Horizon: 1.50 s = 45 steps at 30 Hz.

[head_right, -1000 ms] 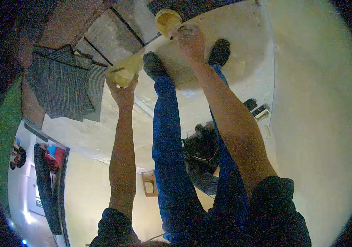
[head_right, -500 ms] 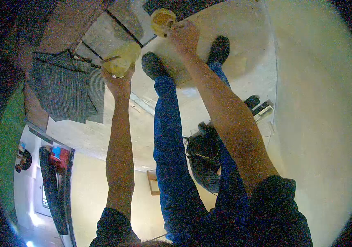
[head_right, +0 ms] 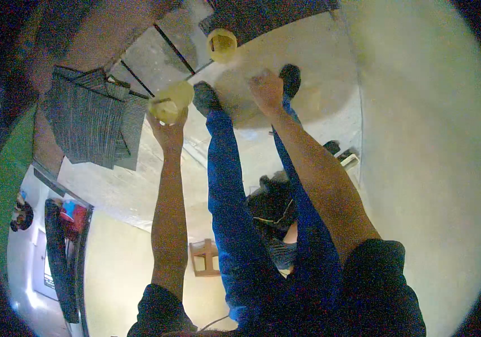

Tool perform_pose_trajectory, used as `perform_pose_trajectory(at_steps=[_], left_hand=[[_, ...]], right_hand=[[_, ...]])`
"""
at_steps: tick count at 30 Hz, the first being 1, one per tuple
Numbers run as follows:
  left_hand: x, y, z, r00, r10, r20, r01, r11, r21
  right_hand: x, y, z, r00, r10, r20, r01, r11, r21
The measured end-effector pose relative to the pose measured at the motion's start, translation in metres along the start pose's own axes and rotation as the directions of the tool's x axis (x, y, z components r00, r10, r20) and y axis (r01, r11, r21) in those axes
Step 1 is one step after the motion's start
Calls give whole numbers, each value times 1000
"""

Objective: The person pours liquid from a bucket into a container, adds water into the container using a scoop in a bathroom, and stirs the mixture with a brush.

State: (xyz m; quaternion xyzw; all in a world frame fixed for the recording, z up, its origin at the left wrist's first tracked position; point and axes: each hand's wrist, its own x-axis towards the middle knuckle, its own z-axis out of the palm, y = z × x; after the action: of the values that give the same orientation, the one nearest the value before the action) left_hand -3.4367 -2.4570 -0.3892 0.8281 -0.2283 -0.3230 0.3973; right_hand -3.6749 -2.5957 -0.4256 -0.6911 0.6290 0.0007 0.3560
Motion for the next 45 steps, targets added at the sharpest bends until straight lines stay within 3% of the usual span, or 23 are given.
perform_pose_trajectory(at_steps=[2,4,5,6,8,10,11,12,14,17,19,21,22,24,25,29,32,35,36,38,42,43,45], left_hand=[[-16,19,-7,1000,4,-12,-5,997,-82],[-31,33,-18,999,18,-38,-24,986,-165],[-39,33,-22,995,-66,-78,46,970,-240],[-50,34,-32,991,46,-126,-41,998,38],[-82,30,-45,970,85,-227,-74,996,56],[-98,80,-76,983,-46,-175,-6,958,-288],[-110,75,-83,965,-8,-263,-7,998,-56],[-116,107,-113,992,-24,-126,15,997,-76],[-142,140,-146,947,85,-309,-50,992,119],[-191,131,-224,948,169,-269,-121,975,188],[-223,155,-293,885,285,-369,-237,956,171],[-252,154,-353,844,346,-410,-279,936,215],[-287,72,-369,791,413,-451,-327,909,258],[-315,35,-416,728,454,-514,-352,891,288],[-337,38,-453,724,380,-576,-328,924,198],[-416,35,-564,573,371,-731,-231,929,291],[-464,8,-625,446,339,-828,-208,939,273],[-518,-19,-690,403,273,-874,-150,961,231],[-497,-25,-720,432,256,-865,-90,966,241],[-522,-29,-756,389,233,-891,-234,961,149],[-555,-46,-836,316,190,-929,-254,961,110],[-519,-38,-843,340,167,-925,-214,972,97],[-483,-37,-855,308,141,-941,-155,983,97]], right_hand=[[-16,18,-7,998,-41,45,43,998,-41],[-26,24,-18,994,62,93,-55,996,-75],[-32,13,-36,979,96,182,-83,994,-76],[-39,-2,-54,955,124,269,-106,991,-82],[-68,-15,-60,925,159,346,-168,986,-4],[-91,-58,-91,869,41,493,-8,998,-68],[-106,-75,-99,866,-90,493,91,996,21],[-126,-95,-107,848,-218,483,187,976,111],[-177,-205,-162,811,-278,514,124,941,314],[-294,-328,-188,802,-355,480,180,910,373],[-346,-378,-176,749,-571,335,382,787,485],[-400,-440,-172,610,-758,232,561,620,549],[-448,-410,-106,538,-816,210,647,560,518],[-496,-430,-78,413,-874,257,766,486,421],[-527,-450,-68,278,-945,175,816,328,475],[-643,-515,-61,115,-953,281,894,223,390],[-718,-558,-35,-29,-973,231,891,80,447],[-799,-594,1,-216,-950,228,893,-97,440],[-796,-628,26,-255,-941,223,888,-137,439],[-839,-638,37,-219,-954,206,847,-82,525],[-911,-683,70,-236,-956,172,801,-91,592],[-877,-711,82,-210,-959,191,802,-57,594],[-838,-748,107,-287,-939,188,794,-123,595]])
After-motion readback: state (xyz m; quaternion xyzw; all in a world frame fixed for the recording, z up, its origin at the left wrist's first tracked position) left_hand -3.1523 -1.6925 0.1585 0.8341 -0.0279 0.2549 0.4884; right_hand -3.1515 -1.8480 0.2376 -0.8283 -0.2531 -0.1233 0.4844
